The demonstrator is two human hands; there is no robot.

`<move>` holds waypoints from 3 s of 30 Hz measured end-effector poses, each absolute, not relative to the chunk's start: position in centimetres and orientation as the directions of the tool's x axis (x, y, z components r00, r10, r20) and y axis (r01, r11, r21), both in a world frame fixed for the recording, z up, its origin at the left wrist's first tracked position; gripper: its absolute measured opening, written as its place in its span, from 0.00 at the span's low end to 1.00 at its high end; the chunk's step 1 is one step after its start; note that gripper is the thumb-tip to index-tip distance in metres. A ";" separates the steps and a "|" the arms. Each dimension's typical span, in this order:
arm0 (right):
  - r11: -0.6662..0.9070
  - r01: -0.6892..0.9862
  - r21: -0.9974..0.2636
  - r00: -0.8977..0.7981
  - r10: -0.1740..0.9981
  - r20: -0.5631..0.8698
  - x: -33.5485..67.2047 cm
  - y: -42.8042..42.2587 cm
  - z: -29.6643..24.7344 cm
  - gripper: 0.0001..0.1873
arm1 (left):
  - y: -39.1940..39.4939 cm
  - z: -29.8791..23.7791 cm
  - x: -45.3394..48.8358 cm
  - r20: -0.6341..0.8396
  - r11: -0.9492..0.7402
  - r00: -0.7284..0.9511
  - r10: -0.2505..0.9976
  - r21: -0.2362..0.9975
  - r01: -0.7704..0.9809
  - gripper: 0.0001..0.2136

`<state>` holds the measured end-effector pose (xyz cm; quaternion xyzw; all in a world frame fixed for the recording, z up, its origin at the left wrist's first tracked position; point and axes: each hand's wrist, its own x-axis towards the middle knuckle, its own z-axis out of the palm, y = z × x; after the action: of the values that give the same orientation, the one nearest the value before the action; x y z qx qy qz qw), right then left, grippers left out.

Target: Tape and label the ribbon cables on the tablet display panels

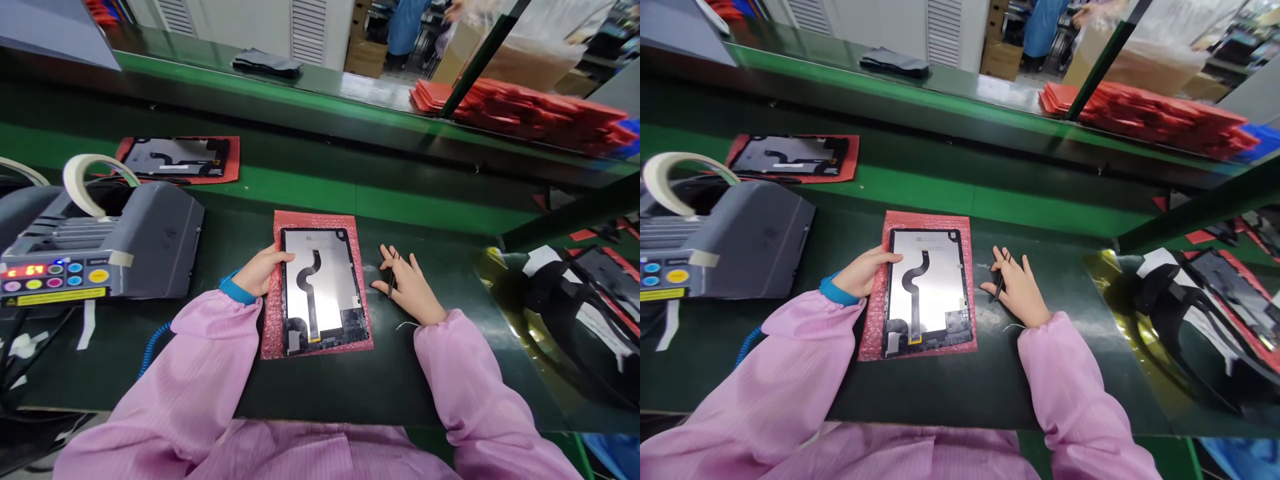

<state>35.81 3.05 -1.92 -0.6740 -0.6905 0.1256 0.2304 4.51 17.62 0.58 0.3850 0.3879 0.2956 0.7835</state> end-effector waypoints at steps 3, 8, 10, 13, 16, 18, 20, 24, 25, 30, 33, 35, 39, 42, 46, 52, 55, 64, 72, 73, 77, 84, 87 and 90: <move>0.069 0.698 -0.713 0.154 0.957 0.244 36.4 2.8 -1.5 0.21 | 17.7 -0.1 5.0 -0.336 0.449 0.455 0.824 0.879 -0.163 0.22; 0.071 0.244 -0.967 0.623 0.753 0.212 36.1 1.0 -0.7 0.22 | 17.3 -2.0 6.0 -0.144 0.192 0.278 0.950 0.969 -0.156 0.34; 0.020 0.158 -0.987 0.639 0.760 0.118 35.3 0.1 -0.6 0.18 | 16.9 -2.5 6.2 -0.057 0.094 0.241 0.969 0.984 -0.148 0.42; -0.039 0.103 -0.994 0.614 0.789 0.032 33.5 -1.1 -0.7 0.16 | 16.3 -2.2 6.0 0.187 -0.190 0.228 0.955 0.982 -0.007 0.43; -0.091 0.098 -0.991 0.587 0.810 -0.017 32.1 -1.9 -0.6 0.17 | 16.0 -0.9 4.9 0.437 -0.533 0.384 0.814 0.824 0.191 0.35; -0.120 0.102 -0.987 0.584 0.811 -0.039 31.6 -2.2 -0.4 0.18 | 16.0 0.2 3.9 0.457 -0.633 0.545 0.703 0.752 0.186 0.30; -0.140 0.114 -0.984 0.592 0.805 -0.046 31.5 -2.4 -0.2 0.18 | 16.0 0.8 3.1 0.420 -0.670 0.695 0.583 0.733 0.119 0.27; -0.171 0.151 -0.973 0.588 0.807 -0.051 31.7 -2.9 0.1 0.18 | 15.7 0.7 2.5 0.246 -0.689 0.930 0.273 0.725 0.010 0.24; -0.183 0.158 -0.970 0.580 0.813 -0.059 31.7 -3.0 0.1 0.18 | 15.5 0.4 2.6 0.201 -0.687 0.956 0.215 0.727 0.002 0.24; -0.205 0.174 -0.963 0.578 0.813 -0.068 32.0 -2.8 0.2 0.20 | 14.9 -0.6 3.4 0.155 -0.681 0.972 0.174 0.732 0.006 0.29; -0.145 0.172 -0.974 0.595 0.803 -0.015 31.9 -2.7 0.2 0.22 | 14.9 -0.7 3.5 0.155 -0.684 0.972 0.177 0.730 0.008 0.30; -0.086 0.159 -0.983 0.593 0.805 0.025 31.7 -2.7 0.3 0.22 | 14.8 -0.6 3.5 0.151 -0.666 0.971 0.183 0.746 0.010 0.30; -0.010 0.143 -0.990 0.581 0.810 0.076 30.5 -3.2 0.5 0.21 | 14.9 0.0 3.0 0.193 -0.555 0.954 0.228 0.831 -0.035 0.22; 0.019 0.120 -0.993 0.571 0.816 0.085 28.3 -4.1 0.7 0.19 | 14.9 0.5 2.2 0.201 -0.435 0.932 0.302 0.899 -0.053 0.17; 0.016 0.059 -0.998 0.544 0.838 0.045 24.0 -5.5 0.7 0.18 | 14.5 0.8 1.5 0.136 -0.343 0.947 0.289 0.939 -0.030 0.15; -0.016 -0.034 -0.999 0.463 0.886 -0.030 19.1 -6.8 0.4 0.15 | 14.0 0.7 1.1 0.093 -0.323 0.970 0.226 0.946 -0.015 0.17; -0.040 -0.042 -0.998 0.458 0.887 -0.055 18.1 -6.9 0.4 0.13 | 14.1 0.7 1.1 0.094 -0.311 0.970 0.224 0.950 -0.021 0.18; -0.057 0.020 -0.998 0.474 0.879 -0.040 17.5 -6.7 0.3 0.14 | 14.0 0.4 1.1 0.086 -0.368 0.979 0.183 0.930 -0.013 0.20; -0.074 0.050 -0.996 0.444 0.895 -0.045 17.7 -6.8 0.2 0.13 | 13.9 1.1 1.4 -0.012 -0.123 0.960 0.279 0.991 0.048 0.19; -0.080 0.055 -0.995 0.444 0.895 -0.048 17.7 -6.8 0.2 0.13 | 13.9 1.2 1.5 -0.020 -0.099 0.957 0.289 0.994 0.051 0.19; -0.105 0.076 -0.992 0.446 0.893 -0.060 17.8 -6.8 0.3 0.13 | 14.1 1.1 1.6 0.006 -0.157 0.974 0.225 0.987 0.030 0.17; -0.105 0.083 -0.991 0.436 0.898 -0.059 17.9 -6.9 0.1 0.13 | 14.3 0.4 1.5 0.116 -0.434 0.989 0.096 0.899 -0.064 0.14; -0.114 0.096 -0.989 0.442 0.895 -0.060 17.9 -6.9 0.2 0.13 | 14.2 0.3 1.2 0.181 -0.623 0.983 0.008 0.770 -0.137 0.14; -0.115 0.074 -0.991 0.502 0.863 -0.063 17.8 -6.8 0.4 0.13 | 14.0 0.2 1.0 0.254 -0.784 0.964 -0.081 0.581 -0.219 0.14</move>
<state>17.84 -6.78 0.37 -0.6593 -0.3551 0.3505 0.5625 1.02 13.98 0.17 0.9382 -0.0799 0.1084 0.3189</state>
